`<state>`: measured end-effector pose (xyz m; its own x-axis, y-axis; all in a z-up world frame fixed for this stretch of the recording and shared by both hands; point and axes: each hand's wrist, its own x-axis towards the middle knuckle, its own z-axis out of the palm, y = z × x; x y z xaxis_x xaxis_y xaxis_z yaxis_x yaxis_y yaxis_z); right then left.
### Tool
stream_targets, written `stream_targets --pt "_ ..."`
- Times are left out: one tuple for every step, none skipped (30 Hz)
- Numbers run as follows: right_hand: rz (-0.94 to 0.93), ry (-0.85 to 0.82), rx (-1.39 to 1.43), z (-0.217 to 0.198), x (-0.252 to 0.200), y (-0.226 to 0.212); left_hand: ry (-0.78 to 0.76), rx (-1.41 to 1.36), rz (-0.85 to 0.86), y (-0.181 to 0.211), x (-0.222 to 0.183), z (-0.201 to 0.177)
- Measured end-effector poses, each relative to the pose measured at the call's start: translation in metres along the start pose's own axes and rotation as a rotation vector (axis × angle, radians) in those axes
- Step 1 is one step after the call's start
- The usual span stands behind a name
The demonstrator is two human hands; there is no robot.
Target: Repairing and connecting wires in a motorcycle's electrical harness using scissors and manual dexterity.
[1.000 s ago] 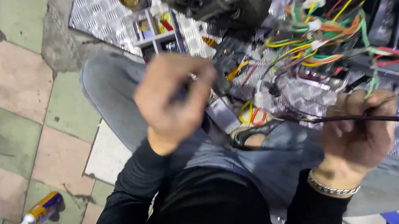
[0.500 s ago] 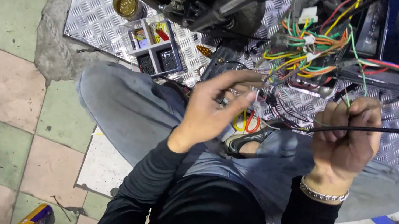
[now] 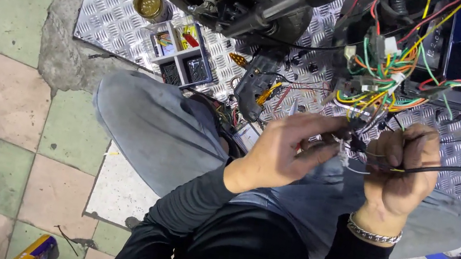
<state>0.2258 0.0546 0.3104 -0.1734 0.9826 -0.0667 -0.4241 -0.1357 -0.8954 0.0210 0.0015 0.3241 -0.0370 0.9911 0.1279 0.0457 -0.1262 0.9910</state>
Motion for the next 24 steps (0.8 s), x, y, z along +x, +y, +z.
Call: stream_targets --pt "0.002 0.0 -0.002 -0.001 0.0 0.0 0.001 -0.002 -0.001 0.0 0.0 0.002" --pt "-0.006 0.02 -0.033 -0.002 0.0 0.001 -0.016 0.01 0.057 -0.001 0.0 0.003" --pt "-0.014 0.04 -0.064 -0.003 0.0 0.001 -0.034 0.022 0.115 -0.001 0.0 0.005" --pt "-0.012 0.039 -0.067 -0.005 0.0 0.001 -0.032 0.019 0.114 -0.002 -0.002 0.008" --pt "-0.024 0.04 -0.074 -0.006 0.0 0.0 -0.036 0.065 0.122 -0.003 -0.003 0.012" --pt "-0.036 0.041 -0.082 -0.008 0.0 0.0 -0.04 0.112 0.129 -0.004 -0.005 0.015" --pt "-0.035 0.039 -0.082 -0.011 -0.001 -0.001 -0.038 0.112 0.129 -0.004 -0.006 0.014" --pt "-0.037 0.028 -0.071 -0.015 -0.002 -0.001 -0.02 0.118 0.16 -0.003 -0.006 0.013" --pt "-0.039 0.017 -0.058 -0.018 -0.002 -0.002 -0.003 0.124 0.192 -0.003 -0.005 0.012" --pt "-0.039 0.015 -0.058 -0.018 -0.002 -0.003 -0.002 0.125 0.193 -0.009 -0.004 0.006" --pt "-0.038 -0.008 -0.028 -0.018 -0.002 -0.003 0.077 0.031 0.11 -0.016 -0.004 0.001" --pt "-0.037 -0.032 0.001 -0.018 -0.002 -0.004 0.153 -0.063 0.026 -0.023 -0.003 -0.005" --pt "-0.042 -0.031 0.003 -0.019 -0.001 -0.004 0.151 -0.062 0.029 -0.036 0.008 -0.008" --pt "-0.04 -0.02 0.002 -0.02 -0.001 -0.005 0.316 -0.013 0.012 -0.049 0.018 -0.01" --pt "-0.036 -0.01 0.001 -0.021 -0.002 -0.005 0.484 0.035 -0.007 -0.062 0.028 -0.013" --pt "-0.038 -0.01 0.003 -0.019 -0.003 -0.005 0.483 0.036 -0.005 -0.077 0.04 -0.009" --pt "-0.049 -0.016 -0.002 -0.017 -0.002 -0.005 0.437 -0.065 -0.06 -0.091 0.054 -0.006" --pt "-0.059 -0.021 -0.006 -0.014 -0.001 -0.005 0.389 -0.166 -0.115 -0.105 0.069 -0.003" --pt "-0.069 -0.023 -0.004 -0.011 -0.001 -0.007 0.385 -0.165 -0.105 -0.109 0.077 0.001" --pt "-0.064 -0.008 -0.035 -0.008 0.0 -0.009 0.366 -0.156 -0.083 -0.114 0.086 0.006" --pt "-0.061 0.011 -0.065 -0.006 0.0 -0.01 0.343 -0.146 -0.06 -0.118 0.096 0.011" --pt "-0.071 0.012 -0.062 -0.006 -0.001 -0.012 0.337 -0.144 -0.051 -0.114 0.096 0.011" --pt "-0.072 0.026 -0.074 -0.006 -0.001 -0.013 0.355 -0.092 0.013 -0.109 0.096 0.011" --pt "-0.073 0.039 -0.087 -0.005 -0.001 -0.014 0.373 -0.04 0.077 -0.104 0.097 0.011"
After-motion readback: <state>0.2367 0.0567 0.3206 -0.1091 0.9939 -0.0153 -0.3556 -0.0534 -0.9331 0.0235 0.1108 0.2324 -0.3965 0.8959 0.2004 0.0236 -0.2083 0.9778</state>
